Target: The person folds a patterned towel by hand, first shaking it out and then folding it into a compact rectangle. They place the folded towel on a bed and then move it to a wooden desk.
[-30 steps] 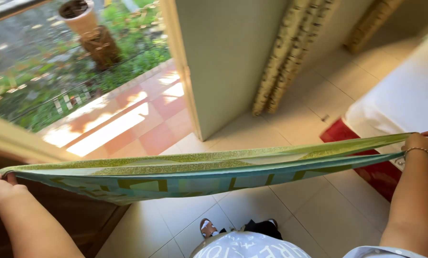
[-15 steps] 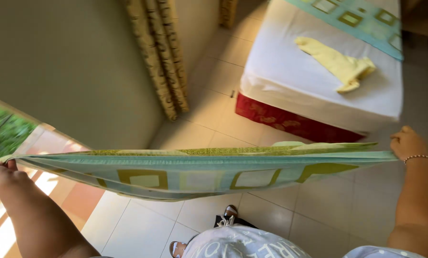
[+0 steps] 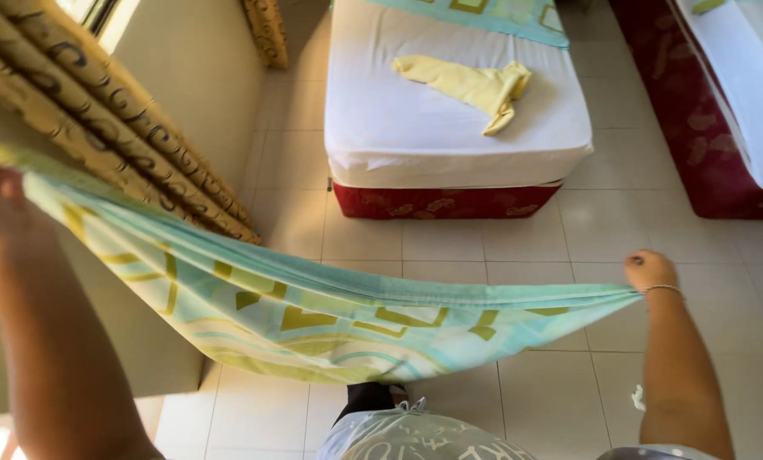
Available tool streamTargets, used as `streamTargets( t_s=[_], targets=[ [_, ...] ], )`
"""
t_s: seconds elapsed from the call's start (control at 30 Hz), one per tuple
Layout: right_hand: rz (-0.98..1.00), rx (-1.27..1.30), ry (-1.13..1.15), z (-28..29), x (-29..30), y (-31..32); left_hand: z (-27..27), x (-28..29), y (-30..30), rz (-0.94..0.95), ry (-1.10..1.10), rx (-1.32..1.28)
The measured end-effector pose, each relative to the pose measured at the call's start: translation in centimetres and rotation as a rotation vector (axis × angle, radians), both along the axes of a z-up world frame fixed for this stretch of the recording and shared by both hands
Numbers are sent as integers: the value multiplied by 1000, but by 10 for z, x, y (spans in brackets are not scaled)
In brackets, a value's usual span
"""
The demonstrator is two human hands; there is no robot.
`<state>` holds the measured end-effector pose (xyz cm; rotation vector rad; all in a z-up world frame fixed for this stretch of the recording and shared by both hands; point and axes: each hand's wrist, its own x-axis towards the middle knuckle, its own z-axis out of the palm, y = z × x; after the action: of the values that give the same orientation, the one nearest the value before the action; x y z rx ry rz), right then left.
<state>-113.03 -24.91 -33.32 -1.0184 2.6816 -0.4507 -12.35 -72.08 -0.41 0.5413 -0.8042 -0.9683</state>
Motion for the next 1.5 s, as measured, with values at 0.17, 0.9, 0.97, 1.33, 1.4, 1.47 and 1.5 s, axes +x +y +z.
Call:
streamTargets(
  t_s=[0.17, 0.9, 0.97, 1.33, 1.4, 1.47, 1.5],
  targets=[
    [166, -131, -229, -48, 75, -53, 48, -239, 24, -188, -15, -38],
    [584, -1101, -430, 305, 346, -245, -5, -552, 155, -566, -194, 126],
    [556, -1181, -446, 302, 338, -247, -7, -562, 155, -504, -393, -14],
    [651, -1050, -876, 262, 281, -252, 12, -551, 169, -331, -853, -223],
    [693, -1023, -897, 258, 283, -251, 9, -550, 175, -243, -887, -221],
    [675, -1022, -980, 259, 288, -252, 10, -550, 181, -243, -807, -235],
    [690, -1017, -990, 260, 291, -254, 6, -550, 182, -226, -810, -230]
  ],
)
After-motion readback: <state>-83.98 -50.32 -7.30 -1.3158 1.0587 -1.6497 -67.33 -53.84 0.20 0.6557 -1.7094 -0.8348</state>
